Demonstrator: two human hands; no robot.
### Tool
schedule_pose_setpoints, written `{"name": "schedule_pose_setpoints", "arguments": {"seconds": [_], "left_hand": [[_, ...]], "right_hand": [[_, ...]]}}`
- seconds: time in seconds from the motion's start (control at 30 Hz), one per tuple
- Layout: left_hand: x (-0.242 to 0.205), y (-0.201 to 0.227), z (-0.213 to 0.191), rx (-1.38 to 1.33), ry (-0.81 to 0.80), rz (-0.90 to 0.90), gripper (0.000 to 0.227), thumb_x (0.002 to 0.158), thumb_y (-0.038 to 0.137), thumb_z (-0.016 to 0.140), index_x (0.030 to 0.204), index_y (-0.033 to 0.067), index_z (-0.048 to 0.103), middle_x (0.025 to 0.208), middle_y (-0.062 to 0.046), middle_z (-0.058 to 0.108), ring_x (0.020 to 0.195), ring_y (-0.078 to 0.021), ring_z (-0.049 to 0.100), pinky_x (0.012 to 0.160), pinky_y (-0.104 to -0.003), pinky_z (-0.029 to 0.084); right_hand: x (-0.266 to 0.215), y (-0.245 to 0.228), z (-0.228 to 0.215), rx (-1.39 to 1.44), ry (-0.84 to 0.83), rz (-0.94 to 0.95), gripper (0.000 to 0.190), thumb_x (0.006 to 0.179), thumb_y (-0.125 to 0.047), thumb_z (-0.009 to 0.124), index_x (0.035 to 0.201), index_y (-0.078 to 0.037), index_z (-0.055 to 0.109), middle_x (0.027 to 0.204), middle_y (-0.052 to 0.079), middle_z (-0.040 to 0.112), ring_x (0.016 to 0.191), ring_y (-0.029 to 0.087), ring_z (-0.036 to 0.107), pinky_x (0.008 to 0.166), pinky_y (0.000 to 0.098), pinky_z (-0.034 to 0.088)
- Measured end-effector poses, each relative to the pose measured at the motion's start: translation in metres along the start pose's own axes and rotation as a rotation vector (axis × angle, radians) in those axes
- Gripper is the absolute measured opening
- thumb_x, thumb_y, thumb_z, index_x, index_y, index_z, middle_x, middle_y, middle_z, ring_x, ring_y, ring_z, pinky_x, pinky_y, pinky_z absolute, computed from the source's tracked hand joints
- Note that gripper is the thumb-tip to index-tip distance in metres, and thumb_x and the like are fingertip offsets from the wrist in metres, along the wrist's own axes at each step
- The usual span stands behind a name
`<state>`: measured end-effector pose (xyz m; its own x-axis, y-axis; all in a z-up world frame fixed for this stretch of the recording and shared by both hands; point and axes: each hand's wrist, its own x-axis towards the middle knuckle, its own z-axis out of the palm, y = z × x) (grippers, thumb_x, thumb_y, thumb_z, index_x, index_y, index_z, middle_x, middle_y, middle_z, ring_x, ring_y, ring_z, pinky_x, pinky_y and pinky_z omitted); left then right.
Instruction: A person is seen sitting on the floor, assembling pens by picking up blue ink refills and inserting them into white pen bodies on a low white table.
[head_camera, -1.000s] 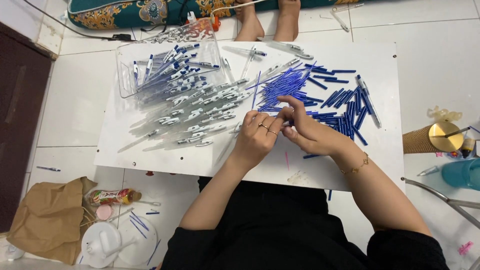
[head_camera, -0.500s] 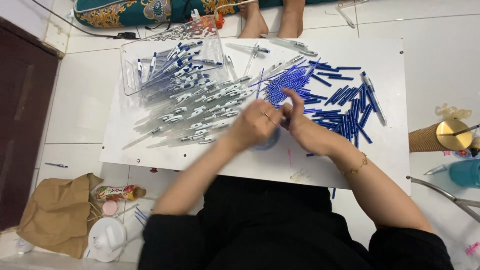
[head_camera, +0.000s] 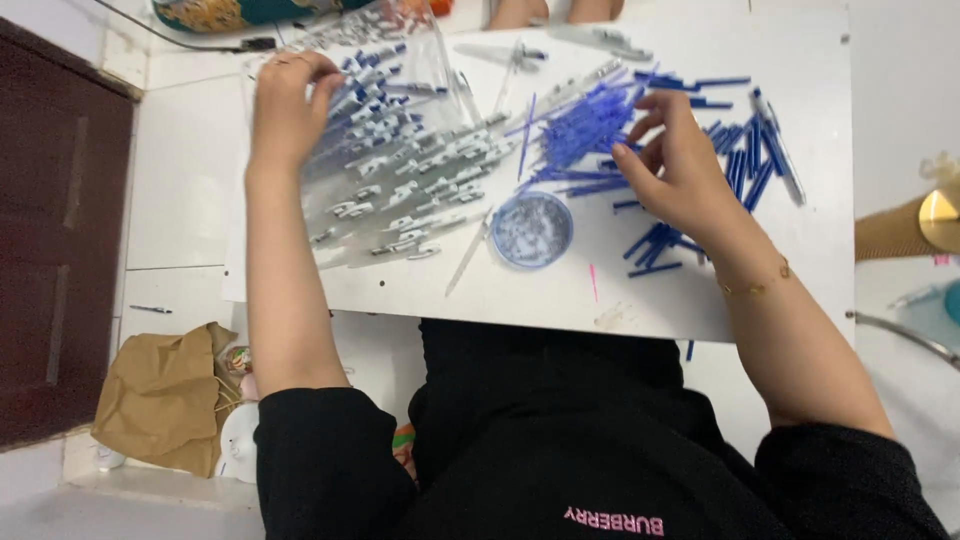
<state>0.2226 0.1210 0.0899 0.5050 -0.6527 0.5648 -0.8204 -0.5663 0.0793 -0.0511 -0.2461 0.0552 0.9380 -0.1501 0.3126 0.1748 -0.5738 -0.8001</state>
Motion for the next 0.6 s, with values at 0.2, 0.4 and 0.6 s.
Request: {"name": "schedule_pose_setpoints", "arguments": {"seconds": [0.2, 0.4, 0.6], "left_hand": [[-0.016, 0.025, -0.02, 0.075, -0.121, -0.024, 0.02, 0.091, 0.0, 0.074, 0.11, 0.0011, 0.078, 0.105, -0.01, 0.076, 0.1, -0.0283, 0.064, 0.094, -0.04, 0.045], [-0.061, 0.123, -0.049, -0.064, 0.0, -0.079, 0.02, 0.092, -0.006, 0.071, 0.112, -0.0009, 0.071, 0.122, -0.013, 0.069, 0.117, -0.0327, 0.059, 0.106, -0.045, 0.041], [-0.142, 0.165, -0.033, -0.148, -0.01, -0.254, 0.017, 0.091, -0.004, 0.072, 0.107, 0.0017, 0.074, 0.125, -0.009, 0.068, 0.114, -0.0292, 0.06, 0.106, -0.042, 0.045]], "right_hand": [[-0.004, -0.002, -0.002, -0.379, -0.009, -0.116, 0.023, 0.098, -0.005, 0.07, 0.117, 0.004, 0.062, 0.102, 0.017, 0.064, 0.07, 0.021, 0.061, 0.061, 0.0311, 0.052], [-0.003, 0.03, -0.001, -0.756, -0.129, -0.221, 0.025, 0.09, -0.019, 0.076, 0.109, -0.003, 0.076, 0.111, 0.013, 0.071, 0.089, 0.025, 0.068, 0.077, 0.0317, 0.057], [-0.003, 0.033, 0.0, -0.721, -0.162, -0.213, 0.022, 0.087, -0.016, 0.078, 0.105, -0.005, 0.075, 0.106, 0.01, 0.071, 0.092, 0.024, 0.069, 0.083, 0.0324, 0.058]]}}
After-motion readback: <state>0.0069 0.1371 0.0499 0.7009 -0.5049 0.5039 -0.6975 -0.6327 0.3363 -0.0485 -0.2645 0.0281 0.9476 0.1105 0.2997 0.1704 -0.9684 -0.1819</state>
